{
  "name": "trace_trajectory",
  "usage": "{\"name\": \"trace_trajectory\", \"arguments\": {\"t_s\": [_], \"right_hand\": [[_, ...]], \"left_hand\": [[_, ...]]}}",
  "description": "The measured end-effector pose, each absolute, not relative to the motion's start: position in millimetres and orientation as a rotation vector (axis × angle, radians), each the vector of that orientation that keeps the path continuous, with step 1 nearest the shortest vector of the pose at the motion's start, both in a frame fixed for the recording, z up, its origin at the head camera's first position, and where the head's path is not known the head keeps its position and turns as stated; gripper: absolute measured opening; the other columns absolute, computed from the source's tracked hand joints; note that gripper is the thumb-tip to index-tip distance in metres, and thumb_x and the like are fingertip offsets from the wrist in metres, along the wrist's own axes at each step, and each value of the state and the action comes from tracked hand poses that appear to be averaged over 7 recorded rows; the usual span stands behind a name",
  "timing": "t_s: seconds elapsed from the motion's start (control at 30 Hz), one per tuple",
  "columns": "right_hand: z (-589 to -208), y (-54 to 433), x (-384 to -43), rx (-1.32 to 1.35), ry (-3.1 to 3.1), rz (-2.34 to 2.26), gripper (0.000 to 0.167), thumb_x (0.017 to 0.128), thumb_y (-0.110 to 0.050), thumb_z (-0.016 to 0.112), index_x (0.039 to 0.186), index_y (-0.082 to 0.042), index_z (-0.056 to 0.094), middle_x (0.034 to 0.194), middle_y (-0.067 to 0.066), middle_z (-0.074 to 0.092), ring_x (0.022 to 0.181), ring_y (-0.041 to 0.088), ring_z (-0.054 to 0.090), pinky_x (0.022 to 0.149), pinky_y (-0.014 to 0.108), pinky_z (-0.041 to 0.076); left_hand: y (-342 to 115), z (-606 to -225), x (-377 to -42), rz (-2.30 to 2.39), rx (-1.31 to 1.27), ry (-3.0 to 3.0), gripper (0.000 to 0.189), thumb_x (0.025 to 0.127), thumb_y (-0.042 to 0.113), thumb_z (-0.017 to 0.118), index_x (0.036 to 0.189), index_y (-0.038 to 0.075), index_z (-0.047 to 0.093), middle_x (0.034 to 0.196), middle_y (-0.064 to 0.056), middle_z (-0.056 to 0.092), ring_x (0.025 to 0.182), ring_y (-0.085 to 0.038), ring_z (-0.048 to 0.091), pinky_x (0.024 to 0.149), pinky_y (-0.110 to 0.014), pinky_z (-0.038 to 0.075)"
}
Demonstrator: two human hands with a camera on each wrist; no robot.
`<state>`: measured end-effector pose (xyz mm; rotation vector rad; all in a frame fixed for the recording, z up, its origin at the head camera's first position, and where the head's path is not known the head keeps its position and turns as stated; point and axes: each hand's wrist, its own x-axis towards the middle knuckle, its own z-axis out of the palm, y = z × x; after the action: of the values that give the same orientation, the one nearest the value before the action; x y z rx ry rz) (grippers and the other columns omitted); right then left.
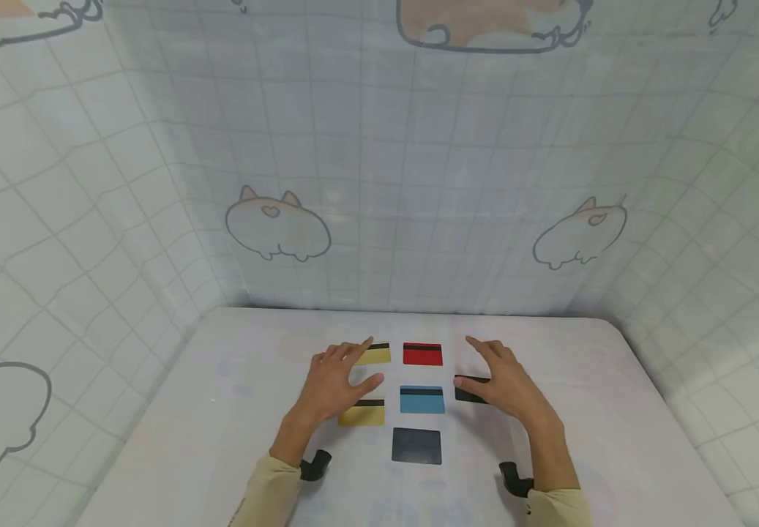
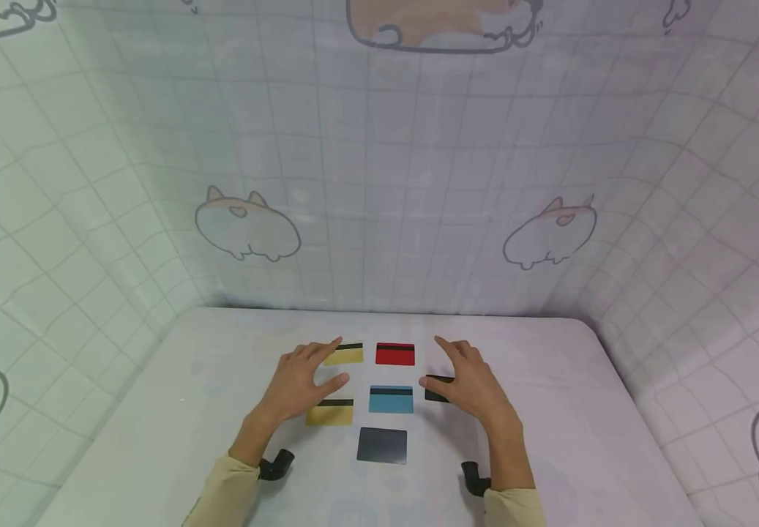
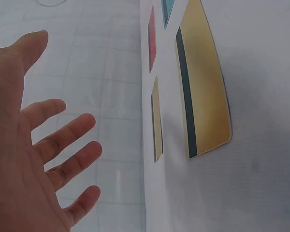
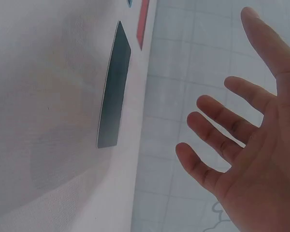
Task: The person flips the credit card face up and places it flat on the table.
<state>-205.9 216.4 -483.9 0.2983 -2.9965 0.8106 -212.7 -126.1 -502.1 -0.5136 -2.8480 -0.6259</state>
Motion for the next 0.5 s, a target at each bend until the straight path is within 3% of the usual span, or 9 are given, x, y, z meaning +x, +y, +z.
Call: {"name": "trace_trajectory", "arguments": {"t_s": [0.3, 0.5], "right_hand": [[-486.5, 212.1, -209.9, 0.302, -3.031, 0.900, 0.092, 0.079, -0.064, 0.076, 0.154, -0.026, 0.039, 0.127, 0.011, 0.056, 0.114, 0.027, 0.057, 0.089, 0.052, 0.052], [-488.8, 207.8, -210.8, 0.324, -3.071, 0.962, 0.090, 0.078, -0.061, 0.079, 0.151, -0.022, 0.044, 0.120, 0.009, 0.059, 0.106, 0.026, 0.057, 0.080, 0.040, 0.051]], "left_hand": [[-123.6, -507.1, -214.4, -0.690, -0.555, -2.825, 0.074, 0.091, 0.071, 0.054, 0.152, 0.030, 0.046, 0.114, 0.002, 0.065, 0.116, -0.024, 0.053, 0.103, -0.060, 0.035], [-118.1, -507.5, -211.3, -0.750, -0.565, -2.862, 0.070, 0.090, 0.064, 0.063, 0.149, 0.029, 0.049, 0.111, 0.000, 0.065, 0.112, -0.023, 0.053, 0.104, -0.059, 0.034]]}}
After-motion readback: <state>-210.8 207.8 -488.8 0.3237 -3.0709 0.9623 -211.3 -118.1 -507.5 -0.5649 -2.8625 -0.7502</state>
